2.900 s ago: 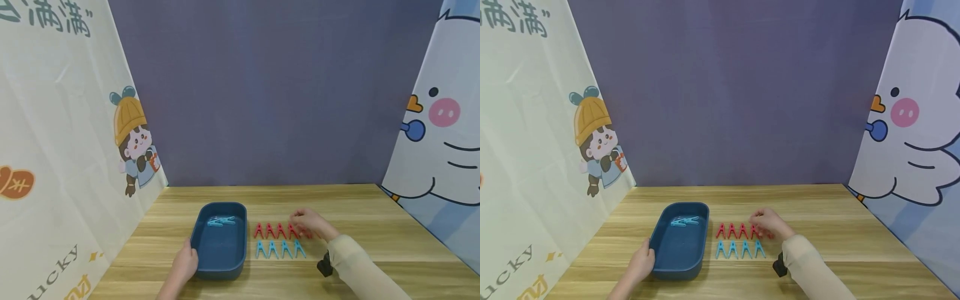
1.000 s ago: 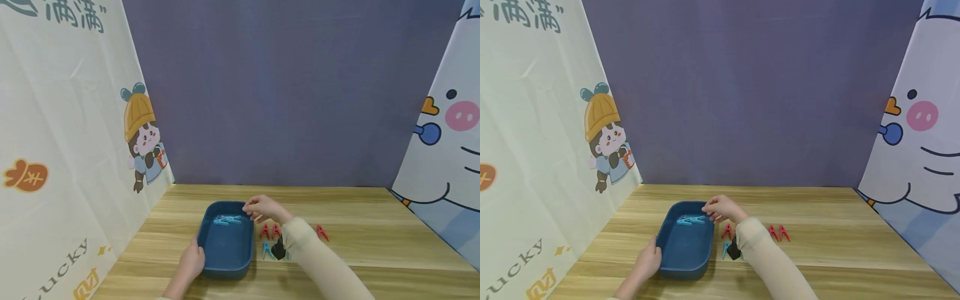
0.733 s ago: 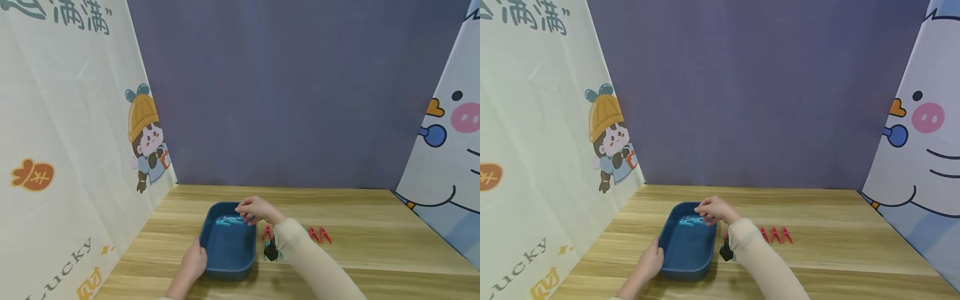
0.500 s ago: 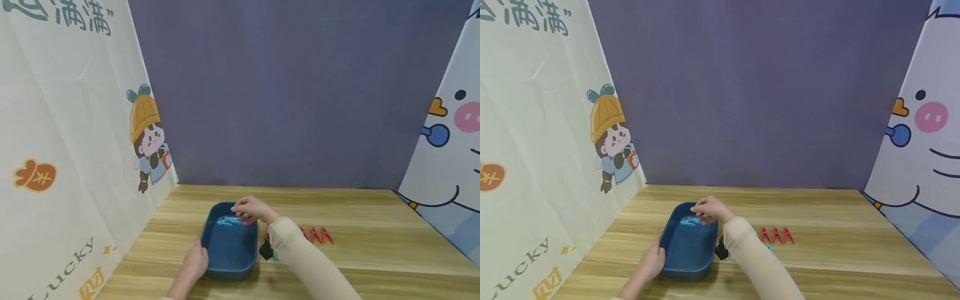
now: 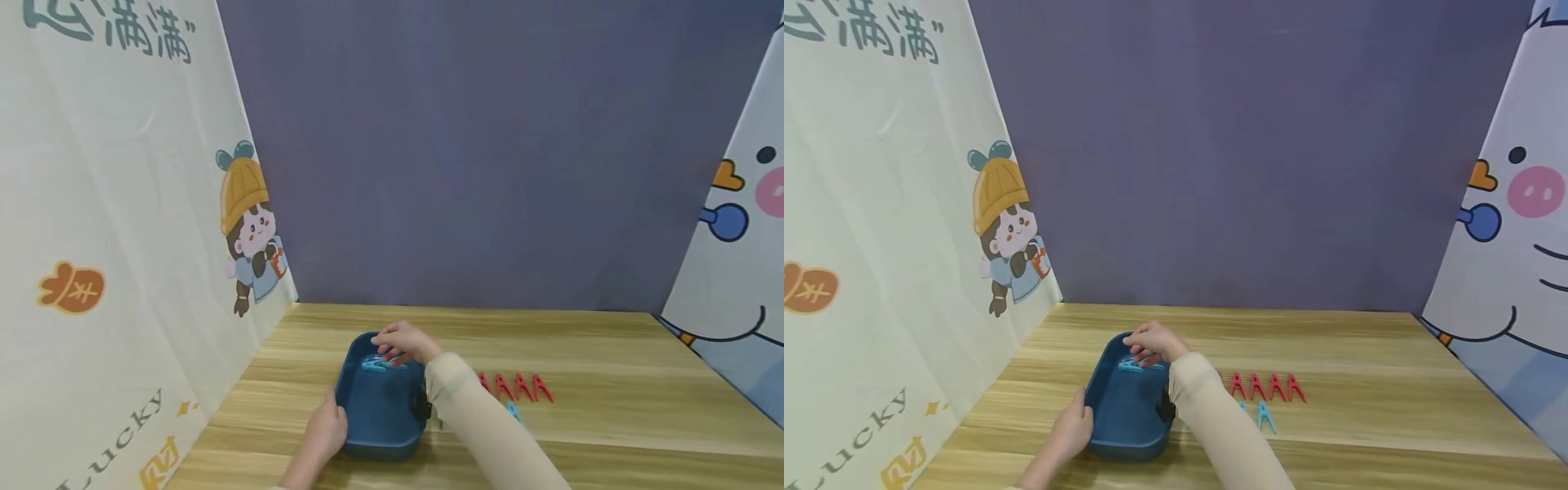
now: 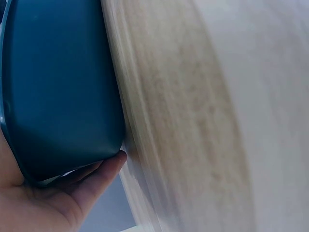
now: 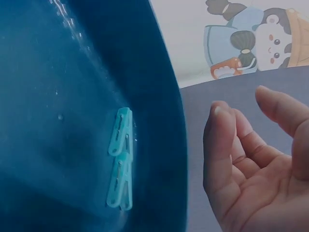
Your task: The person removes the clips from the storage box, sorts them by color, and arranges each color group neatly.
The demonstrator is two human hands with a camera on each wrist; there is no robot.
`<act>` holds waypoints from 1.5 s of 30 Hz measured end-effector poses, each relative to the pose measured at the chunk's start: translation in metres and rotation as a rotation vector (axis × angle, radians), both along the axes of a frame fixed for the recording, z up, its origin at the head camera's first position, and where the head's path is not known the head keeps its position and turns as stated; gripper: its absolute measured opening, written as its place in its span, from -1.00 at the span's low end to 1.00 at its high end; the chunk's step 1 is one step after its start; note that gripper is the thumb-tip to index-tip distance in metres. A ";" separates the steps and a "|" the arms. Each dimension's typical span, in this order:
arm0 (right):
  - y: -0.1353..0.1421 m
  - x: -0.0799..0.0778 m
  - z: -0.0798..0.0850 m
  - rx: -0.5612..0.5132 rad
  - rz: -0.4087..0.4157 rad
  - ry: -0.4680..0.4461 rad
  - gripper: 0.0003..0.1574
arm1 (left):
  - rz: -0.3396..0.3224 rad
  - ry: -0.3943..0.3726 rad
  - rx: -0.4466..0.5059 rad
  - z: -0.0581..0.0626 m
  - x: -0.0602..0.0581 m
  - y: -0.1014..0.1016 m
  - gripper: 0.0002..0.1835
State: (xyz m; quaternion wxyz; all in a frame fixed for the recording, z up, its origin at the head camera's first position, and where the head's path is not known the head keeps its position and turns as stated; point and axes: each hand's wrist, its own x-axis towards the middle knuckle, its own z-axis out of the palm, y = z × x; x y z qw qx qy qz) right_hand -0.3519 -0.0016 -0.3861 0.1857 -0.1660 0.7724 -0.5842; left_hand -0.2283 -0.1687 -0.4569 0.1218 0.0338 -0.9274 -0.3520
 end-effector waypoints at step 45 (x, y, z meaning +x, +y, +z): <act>-0.032 -0.017 -0.055 -0.023 -0.078 -0.130 -0.56 | 0.016 0.028 0.007 -0.002 -0.001 0.001 -0.49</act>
